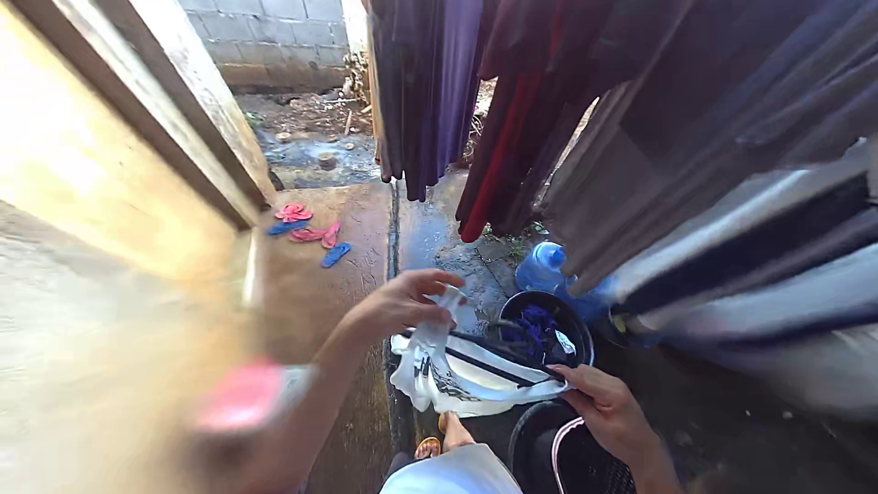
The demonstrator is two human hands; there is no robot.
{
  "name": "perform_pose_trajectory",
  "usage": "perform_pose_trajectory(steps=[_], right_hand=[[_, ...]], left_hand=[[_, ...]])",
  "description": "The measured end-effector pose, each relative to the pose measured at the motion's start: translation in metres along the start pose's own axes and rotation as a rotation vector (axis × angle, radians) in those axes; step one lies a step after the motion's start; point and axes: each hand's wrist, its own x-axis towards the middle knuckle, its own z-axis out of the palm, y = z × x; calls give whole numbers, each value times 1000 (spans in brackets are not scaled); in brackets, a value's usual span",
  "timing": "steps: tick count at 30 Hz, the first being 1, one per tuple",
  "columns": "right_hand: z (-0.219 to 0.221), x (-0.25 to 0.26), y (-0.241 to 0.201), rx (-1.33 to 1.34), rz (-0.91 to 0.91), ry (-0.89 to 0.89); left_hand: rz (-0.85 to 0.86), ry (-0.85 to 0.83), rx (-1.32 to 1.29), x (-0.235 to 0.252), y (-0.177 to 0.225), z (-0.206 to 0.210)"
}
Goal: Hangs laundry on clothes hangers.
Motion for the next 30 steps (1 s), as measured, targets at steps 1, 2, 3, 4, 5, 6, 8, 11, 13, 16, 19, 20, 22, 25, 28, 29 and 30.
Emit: perform_pose_trajectory(steps=[1, 2, 3, 4, 5, 6, 8, 11, 13, 16, 19, 20, 22, 25, 28, 29, 30], right_hand=[[9, 9, 6, 22, -9, 32], [15, 17, 13, 34, -19, 71], [18, 24, 20, 46, -28, 107], [21, 31, 27, 59, -37, 135], [22, 38, 33, 78, -43, 157], [22, 46, 40, 102, -48, 171], [20, 65, 54, 151, -60, 175], [15, 95, 74, 217, -57, 113], [14, 114, 85, 271, -27, 99], [14, 145, 97, 325, 9, 116], [12, 178, 101, 297, 20, 6], [14, 188, 102, 339, 35, -78], [22, 208, 103, 492, 52, -211], [35, 238, 93, 667, 25, -213], [61, 271, 80, 546, -44, -38], [71, 284, 76, 512, -50, 17], [79, 297, 72, 502, -59, 30]], left_hand=[[-44, -18, 126, 8, 5, 2], [-87, -1, 270, 13, 11, 2], [-122, 40, 414, 16, 17, 0], [-141, 79, 549, 18, 23, -5], [-151, 112, 675, 20, 27, -12], [-158, 138, 783, 21, 31, -21], [-179, 149, 919, 27, 38, -41], [-184, 114, 966, 39, 47, -67], [-110, 71, 913, 48, 50, -83], [21, 108, 720, 64, 41, -99], [142, 226, 623, 75, 33, -115], [200, 269, 644, 74, 33, -123], [321, 343, 703, 70, 36, -142], [431, 386, 696, 67, 46, -175], [457, 373, 649, 64, 50, -211], [469, 366, 629, 64, 51, -227], [482, 369, 612, 66, 52, -245]])
